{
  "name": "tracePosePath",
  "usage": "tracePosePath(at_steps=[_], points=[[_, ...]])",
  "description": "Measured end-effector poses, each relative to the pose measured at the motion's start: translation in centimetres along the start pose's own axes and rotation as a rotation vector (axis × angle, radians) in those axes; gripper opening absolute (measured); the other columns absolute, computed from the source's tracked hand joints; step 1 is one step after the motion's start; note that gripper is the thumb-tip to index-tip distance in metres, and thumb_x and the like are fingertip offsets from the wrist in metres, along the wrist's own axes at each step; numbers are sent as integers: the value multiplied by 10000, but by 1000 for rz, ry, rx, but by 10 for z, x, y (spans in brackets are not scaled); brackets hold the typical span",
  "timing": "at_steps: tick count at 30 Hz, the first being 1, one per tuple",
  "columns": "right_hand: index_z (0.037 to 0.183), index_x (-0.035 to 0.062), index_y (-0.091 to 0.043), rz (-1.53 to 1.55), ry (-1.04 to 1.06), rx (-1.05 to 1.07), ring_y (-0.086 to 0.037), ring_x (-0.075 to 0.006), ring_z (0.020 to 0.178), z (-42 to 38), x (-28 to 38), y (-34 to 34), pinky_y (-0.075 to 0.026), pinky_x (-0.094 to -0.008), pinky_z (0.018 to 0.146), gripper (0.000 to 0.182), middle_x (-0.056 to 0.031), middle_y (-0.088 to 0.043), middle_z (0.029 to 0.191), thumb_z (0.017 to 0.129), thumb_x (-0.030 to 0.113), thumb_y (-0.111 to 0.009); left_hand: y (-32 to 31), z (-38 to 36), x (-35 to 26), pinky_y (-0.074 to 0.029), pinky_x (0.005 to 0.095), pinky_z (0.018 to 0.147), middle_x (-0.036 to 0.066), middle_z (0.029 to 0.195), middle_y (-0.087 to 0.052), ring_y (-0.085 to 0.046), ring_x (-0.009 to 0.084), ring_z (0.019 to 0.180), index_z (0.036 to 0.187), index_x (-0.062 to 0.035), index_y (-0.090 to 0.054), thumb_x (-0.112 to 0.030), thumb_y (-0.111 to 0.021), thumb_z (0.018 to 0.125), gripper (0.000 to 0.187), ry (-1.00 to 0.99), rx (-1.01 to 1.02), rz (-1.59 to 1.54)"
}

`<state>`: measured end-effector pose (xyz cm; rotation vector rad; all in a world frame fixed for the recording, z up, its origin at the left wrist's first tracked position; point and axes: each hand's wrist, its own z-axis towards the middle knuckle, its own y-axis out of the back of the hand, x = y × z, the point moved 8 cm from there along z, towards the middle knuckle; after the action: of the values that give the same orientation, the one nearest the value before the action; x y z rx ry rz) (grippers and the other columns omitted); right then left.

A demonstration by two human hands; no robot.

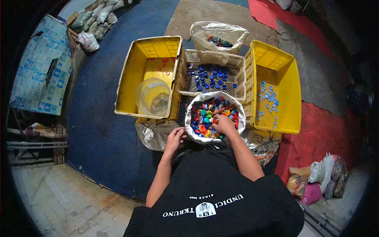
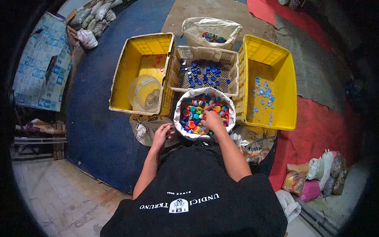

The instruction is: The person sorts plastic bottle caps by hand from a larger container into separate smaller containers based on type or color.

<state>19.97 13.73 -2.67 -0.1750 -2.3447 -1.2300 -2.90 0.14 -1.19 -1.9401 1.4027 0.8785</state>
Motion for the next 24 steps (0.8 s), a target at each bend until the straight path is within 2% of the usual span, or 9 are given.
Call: tracePosePath(at_steps=[5,8,11,13,16,17,19,21,24], points=[[1195,158,-564,-38,0,-37,-605,-335,1017,10,-17,-14,-502,-448,858,477,-142,-599,1112,747,272,-684,1,-2,12,-454,246,709,45,1094,-628,-609,116,879,1187,-69,-558,-282,-510,960,315,6,-15,17],[1149,155,-577,-86,11,-94,-588,-314,1051,19,-11,-16,-503,-450,832,397,-111,-551,1173,777,261,-665,-6,1,13,-454,243,703,46,1098,-628,-611,116,873,1190,-71,-556,-279,-509,961,313,7,18,-2],[1150,167,-576,-175,86,-32,-585,-315,1055,31,-7,-26,-505,-447,830,362,-111,-551,1168,801,242,-634,-18,9,11,-447,237,694,45,1097,-629,-611,118,866,1182,-71,-561,-279,-514,958,308,2,46,3],[1115,151,-604,-217,51,-16,-606,-316,1026,40,-6,-24,-512,-448,814,322,-121,-598,1128,800,210,-628,-29,15,5,-442,232,688,45,1094,-629,-610,118,862,1176,-69,-563,-278,-518,957,307,2,59,22],[990,108,-673,-349,94,192,-647,-339,947,56,-7,-32,-524,-442,789,251,-152,-667,1047,748,174,-649,-47,36,-5,-428,216,663,43,1038,-632,-594,106,823,1161,-58,-575,-273,-545,944,307,-79,120,123],[1009,125,-683,-364,55,273,-641,-317,990,58,-11,-34,-525,-422,818,285,-143,-660,1084,739,211,-659,-48,44,2,-428,216,663,43,1038,-632,-594,106,823,1161,-58,-575,-273,-545,944,307,-64,132,139],[1035,135,-691,-434,-20,409,-631,-288,1036,58,-9,-24,-522,-405,847,326,-134,-661,1097,713,189,-691,-59,61,-12,-427,212,644,42,978,-629,-585,99,798,1135,-43,-590,-240,-568,933,283,-239,120,285],[1041,139,-700,-387,-57,297,-620,-267,1070,59,-4,-5,-520,-398,862,380,-129,-655,1125,662,123,-734,-74,67,-30,-478,250,704,50,846,-637,-576,99,744,1060,23,-609,-175,-607,902,253,-349,120,298],[1026,136,-706,-293,-182,339,-627,-261,1049,89,-22,-9,-520,-400,858,422,-126,-651,1141,613,64,-758,-83,88,-29,-480,268,724,56,841,-637,-578,114,770,1059,6,-607,-178,-611,894,247,-391,136,473]])
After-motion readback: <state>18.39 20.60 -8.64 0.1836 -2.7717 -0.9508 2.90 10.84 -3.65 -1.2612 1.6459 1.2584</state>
